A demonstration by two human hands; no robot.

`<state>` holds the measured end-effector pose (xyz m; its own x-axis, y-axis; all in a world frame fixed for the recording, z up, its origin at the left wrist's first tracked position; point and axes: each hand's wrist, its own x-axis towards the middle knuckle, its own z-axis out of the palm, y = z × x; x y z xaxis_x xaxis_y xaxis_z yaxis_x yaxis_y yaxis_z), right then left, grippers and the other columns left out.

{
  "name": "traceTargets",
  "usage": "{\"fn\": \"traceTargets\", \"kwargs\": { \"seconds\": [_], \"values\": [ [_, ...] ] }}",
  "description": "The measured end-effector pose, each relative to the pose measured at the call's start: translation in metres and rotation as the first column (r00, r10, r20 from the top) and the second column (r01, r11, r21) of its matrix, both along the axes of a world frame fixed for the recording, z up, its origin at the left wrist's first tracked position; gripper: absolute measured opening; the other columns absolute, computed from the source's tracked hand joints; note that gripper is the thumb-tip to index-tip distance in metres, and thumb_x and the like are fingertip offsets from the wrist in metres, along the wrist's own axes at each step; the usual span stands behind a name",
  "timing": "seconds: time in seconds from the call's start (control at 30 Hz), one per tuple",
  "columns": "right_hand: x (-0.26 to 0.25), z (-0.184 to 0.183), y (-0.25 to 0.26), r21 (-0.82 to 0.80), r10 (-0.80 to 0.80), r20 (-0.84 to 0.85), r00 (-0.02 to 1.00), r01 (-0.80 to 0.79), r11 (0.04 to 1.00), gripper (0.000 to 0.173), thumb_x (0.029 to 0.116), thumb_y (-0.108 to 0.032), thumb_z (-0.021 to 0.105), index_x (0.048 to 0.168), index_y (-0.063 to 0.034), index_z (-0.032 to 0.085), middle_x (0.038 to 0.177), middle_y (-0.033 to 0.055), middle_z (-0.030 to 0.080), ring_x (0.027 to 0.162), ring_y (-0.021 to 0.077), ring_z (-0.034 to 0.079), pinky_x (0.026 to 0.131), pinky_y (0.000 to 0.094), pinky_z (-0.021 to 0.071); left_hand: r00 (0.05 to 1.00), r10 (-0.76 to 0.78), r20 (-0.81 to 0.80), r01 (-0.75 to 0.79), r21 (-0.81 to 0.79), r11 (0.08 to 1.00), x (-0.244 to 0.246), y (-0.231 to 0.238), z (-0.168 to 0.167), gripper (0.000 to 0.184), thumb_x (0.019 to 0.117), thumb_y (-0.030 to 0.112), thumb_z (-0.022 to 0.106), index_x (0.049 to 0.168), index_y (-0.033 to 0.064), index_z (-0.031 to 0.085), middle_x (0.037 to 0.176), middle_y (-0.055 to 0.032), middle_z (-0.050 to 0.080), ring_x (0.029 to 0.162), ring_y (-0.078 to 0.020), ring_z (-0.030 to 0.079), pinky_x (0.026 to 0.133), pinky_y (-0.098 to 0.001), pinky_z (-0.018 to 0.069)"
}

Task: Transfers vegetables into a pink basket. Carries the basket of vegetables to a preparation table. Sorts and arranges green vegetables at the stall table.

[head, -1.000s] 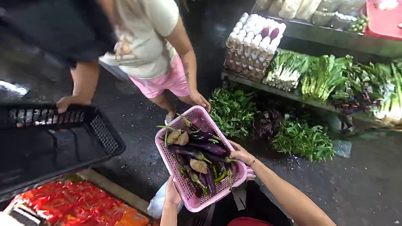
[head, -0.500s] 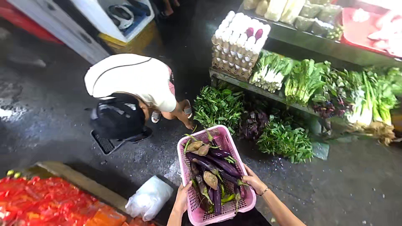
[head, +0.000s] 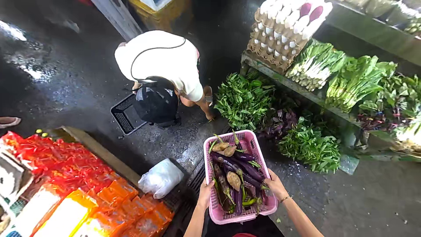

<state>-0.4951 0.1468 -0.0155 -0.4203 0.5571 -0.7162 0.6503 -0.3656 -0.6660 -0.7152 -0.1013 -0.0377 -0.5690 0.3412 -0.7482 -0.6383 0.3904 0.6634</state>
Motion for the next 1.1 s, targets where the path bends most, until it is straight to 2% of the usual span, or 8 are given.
{"fn": "traceTargets", "kwargs": {
  "seconds": [0.07,0.17,0.47,0.7,0.87,1.0,1.1],
  "values": [
    [-0.012,0.000,-0.008,0.004,-0.007,0.075,0.997,0.007,1.000,0.055,0.0877,0.009,0.057,0.141,-0.0031,0.054,0.130,0.0193,0.064,0.117,0.0255,0.064,0.099,0.0456,0.0523,0.999,-0.028,-0.026,0.028,-0.018,0.999,-0.011,-0.003,0.000,0.042,0.1017,0.003,0.054,0.142,-0.0040,0.047,0.127,-0.0212,0.062,0.107,-0.0205,0.065,0.094,-0.0378,0.0540],
    [-0.031,0.001,-0.018,0.026,-0.021,0.172,0.985,0.017,1.000,0.052,0.0903,0.008,0.057,0.141,-0.0027,0.055,0.130,0.0219,0.064,0.120,0.0306,0.063,0.102,0.0510,0.0499,0.997,-0.058,-0.047,0.056,-0.032,0.998,-0.027,-0.005,-0.003,0.041,0.1026,0.003,0.053,0.142,-0.0049,0.047,0.128,-0.0218,0.062,0.109,-0.0205,0.064,0.096,-0.0374,0.0527],
    [-0.063,-0.019,-0.043,0.112,-0.060,0.271,0.961,0.030,0.993,0.040,0.0956,0.001,0.054,0.136,-0.0005,0.058,0.123,0.0238,0.066,0.116,0.0350,0.064,0.101,0.0551,0.0488,0.987,-0.144,-0.068,0.140,-0.060,0.988,-0.072,-0.004,-0.019,0.042,0.1050,0.007,0.051,0.144,-0.0059,0.045,0.132,-0.0236,0.060,0.115,-0.0227,0.063,0.101,-0.0387,0.0509],
    [-0.089,-0.013,-0.040,0.113,-0.083,0.298,0.951,0.051,0.992,0.041,0.0976,-0.002,0.053,0.139,-0.0015,0.056,0.127,0.0235,0.065,0.119,0.0352,0.063,0.103,0.0553,0.0481,0.978,-0.195,-0.071,0.191,-0.058,0.980,-0.108,0.011,-0.028,0.041,0.1046,0.006,0.051,0.143,-0.0067,0.046,0.132,-0.0237,0.059,0.115,-0.0224,0.062,0.101,-0.0381,0.0501],
    [-0.099,0.000,-0.028,0.158,-0.139,0.257,0.956,0.100,0.982,0.040,0.0966,0.000,0.053,0.137,-0.0009,0.057,0.125,0.0224,0.066,0.118,0.0324,0.064,0.102,0.0519,0.0490,0.973,-0.204,-0.111,0.203,-0.023,0.979,-0.123,0.033,-0.014,0.037,0.1047,0.006,0.051,0.139,-0.0072,0.048,0.125,-0.0212,0.061,0.107,-0.0174,0.063,0.095,-0.0340,0.0520],
    [-0.085,0.015,-0.023,0.176,-0.198,0.188,0.962,0.166,0.970,0.044,0.0955,0.000,0.053,0.139,-0.0018,0.056,0.127,0.0203,0.066,0.119,0.0286,0.064,0.103,0.0481,0.0497,0.953,-0.241,-0.181,0.242,-0.018,0.970,-0.118,0.047,0.012,0.040,0.1043,0.006,0.051,0.142,-0.0075,0.046,0.129,-0.0218,0.061,0.112,-0.0177,0.062,0.098,-0.0346,0.0510],
    [-0.062,0.024,-0.021,0.164,-0.244,0.133,0.961,0.221,0.961,0.042,0.0959,-0.002,0.054,0.138,-0.0021,0.057,0.124,0.0206,0.067,0.115,0.0298,0.065,0.101,0.0500,0.0508,0.930,-0.279,-0.240,0.276,-0.048,0.960,-0.101,0.060,0.039,0.044,0.1033,0.006,0.052,0.144,-0.0064,0.045,0.135,-0.0228,0.059,0.118,-0.0210,0.061,0.103,-0.0382,0.0499]
  ]
}}
